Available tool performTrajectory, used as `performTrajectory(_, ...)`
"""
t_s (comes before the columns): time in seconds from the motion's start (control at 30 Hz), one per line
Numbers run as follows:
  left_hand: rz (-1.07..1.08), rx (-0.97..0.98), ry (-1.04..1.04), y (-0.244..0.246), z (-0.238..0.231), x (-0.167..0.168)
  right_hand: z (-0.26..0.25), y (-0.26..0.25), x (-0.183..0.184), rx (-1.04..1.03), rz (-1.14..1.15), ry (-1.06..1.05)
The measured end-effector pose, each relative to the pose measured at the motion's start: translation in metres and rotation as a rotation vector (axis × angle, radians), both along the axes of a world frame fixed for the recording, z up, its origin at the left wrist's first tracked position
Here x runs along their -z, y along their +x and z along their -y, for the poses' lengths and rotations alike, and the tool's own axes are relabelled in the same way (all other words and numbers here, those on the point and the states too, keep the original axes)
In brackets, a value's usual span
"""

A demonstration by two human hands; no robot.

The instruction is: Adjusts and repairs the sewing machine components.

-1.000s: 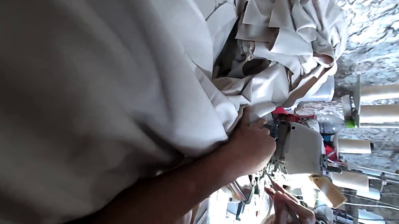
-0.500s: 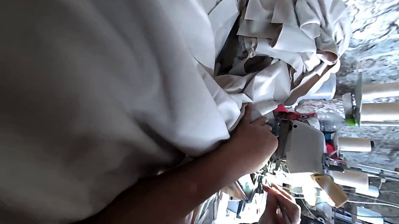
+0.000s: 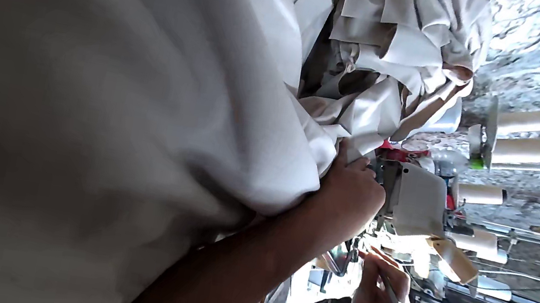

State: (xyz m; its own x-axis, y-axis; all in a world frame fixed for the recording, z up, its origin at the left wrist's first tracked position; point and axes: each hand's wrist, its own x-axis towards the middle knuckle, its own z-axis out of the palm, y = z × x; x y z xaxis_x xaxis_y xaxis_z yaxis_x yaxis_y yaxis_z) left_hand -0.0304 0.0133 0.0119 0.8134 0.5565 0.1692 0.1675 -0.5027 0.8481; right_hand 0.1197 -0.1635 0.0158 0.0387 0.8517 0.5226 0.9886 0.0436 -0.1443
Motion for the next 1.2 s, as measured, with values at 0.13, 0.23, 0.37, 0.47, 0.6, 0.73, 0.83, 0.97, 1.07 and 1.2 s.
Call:
performTrajectory(0.13,-0.005,-0.007,0.009,0.0,0.0,0.0,-0.002,-0.001,0.0,-0.006,-0.011,0.0)
performTrajectory(0.23,-0.013,-0.002,0.002,-0.001,0.0,-0.002,-0.002,-0.002,-0.001,0.004,0.004,0.001)
performTrajectory(0.37,-0.014,-0.005,0.015,-0.001,0.001,-0.002,-0.003,-0.004,-0.002,0.026,-0.015,-0.011)
performTrajectory(0.47,-0.057,0.018,0.015,-0.002,0.0,-0.005,-0.002,-0.003,-0.002,0.029,-0.025,-0.016)
performTrajectory(0.6,0.601,-0.462,0.41,0.07,0.015,0.085,-0.002,-0.003,-0.003,0.034,-0.025,-0.004)
performTrajectory(0.73,-0.029,0.009,0.011,-0.001,0.0,-0.003,-0.003,-0.003,-0.003,0.021,-0.051,-0.018)
performTrajectory(0.83,-0.007,-0.003,0.025,-0.001,0.001,-0.001,-0.003,-0.005,-0.004,0.023,-0.063,-0.018)
performTrajectory(0.97,-0.017,-0.009,0.017,0.0,0.001,-0.002,-0.004,-0.004,-0.004,0.03,-0.059,-0.012)
performTrajectory(1.07,0.003,-0.02,0.024,0.002,0.002,0.0,-0.003,-0.003,-0.004,0.026,-0.059,-0.019)
performTrajectory(1.2,0.006,-0.018,0.027,0.001,0.002,0.0,-0.004,-0.002,-0.004,0.025,-0.039,-0.018)
